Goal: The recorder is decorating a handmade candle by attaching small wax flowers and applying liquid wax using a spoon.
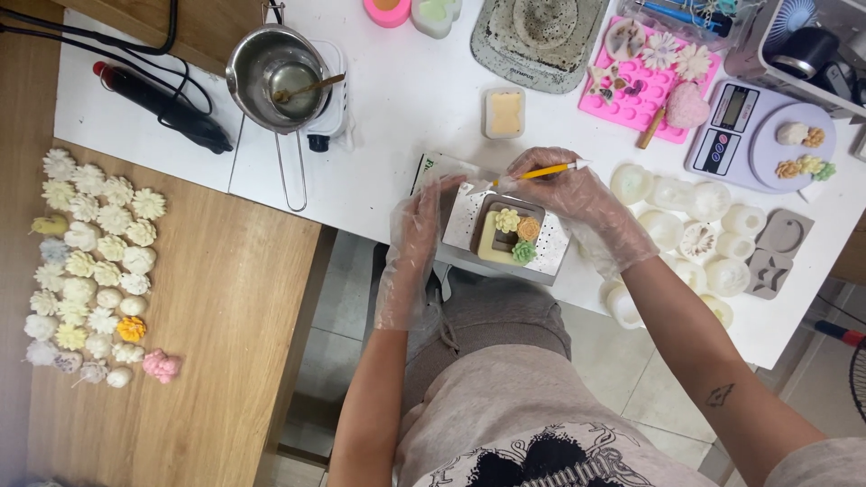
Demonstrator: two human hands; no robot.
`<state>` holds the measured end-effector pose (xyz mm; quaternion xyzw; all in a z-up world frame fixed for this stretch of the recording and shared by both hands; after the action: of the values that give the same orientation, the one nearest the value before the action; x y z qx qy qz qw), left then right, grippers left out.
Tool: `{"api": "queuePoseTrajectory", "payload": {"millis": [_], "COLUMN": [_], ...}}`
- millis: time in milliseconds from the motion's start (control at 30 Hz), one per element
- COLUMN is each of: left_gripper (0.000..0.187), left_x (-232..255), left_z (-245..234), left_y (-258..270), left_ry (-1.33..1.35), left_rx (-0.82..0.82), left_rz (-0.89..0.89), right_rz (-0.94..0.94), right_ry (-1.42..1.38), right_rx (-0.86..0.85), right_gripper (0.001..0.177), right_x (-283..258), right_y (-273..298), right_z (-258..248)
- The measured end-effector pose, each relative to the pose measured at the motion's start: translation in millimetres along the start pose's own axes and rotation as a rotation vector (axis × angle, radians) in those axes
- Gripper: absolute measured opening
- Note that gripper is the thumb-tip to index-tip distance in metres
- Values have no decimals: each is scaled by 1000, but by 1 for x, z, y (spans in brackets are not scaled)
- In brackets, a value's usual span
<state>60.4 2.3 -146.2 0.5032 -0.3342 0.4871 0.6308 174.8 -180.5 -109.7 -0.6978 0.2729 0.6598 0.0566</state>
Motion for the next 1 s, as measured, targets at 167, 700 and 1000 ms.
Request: {"api": "queuePoseTrajectory", "payload": {"millis": [167, 700, 1000], "left_gripper": [58, 53, 59], "left_x": [7, 13, 23], "left_z": [2, 5, 7], "left_y": [2, 5, 6], "left_ry": [-9, 17, -34], "left_rx": [0, -2, -10], "left_rz": [-2, -37, -42], "right_rz": [-34, 20, -9], "right_ry": [77, 76, 71], "right_rx": [18, 31, 24], "right_gripper": [15, 15, 16], "right_x": [-4, -6, -13], "right_y": [0, -4, -6], "right_z": [-2, -2, -2]}}
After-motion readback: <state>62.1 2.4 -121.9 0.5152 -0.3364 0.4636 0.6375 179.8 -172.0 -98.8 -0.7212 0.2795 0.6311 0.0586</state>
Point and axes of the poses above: each hand's wrist, its own y-axis away from the middle knuckle, its own z-axis out of the palm, x = y × z, the point moved 9 cm from there along -y, towards the middle knuckle, and after that the axes turned 15 degrees about -x, right-handed, at the moved point
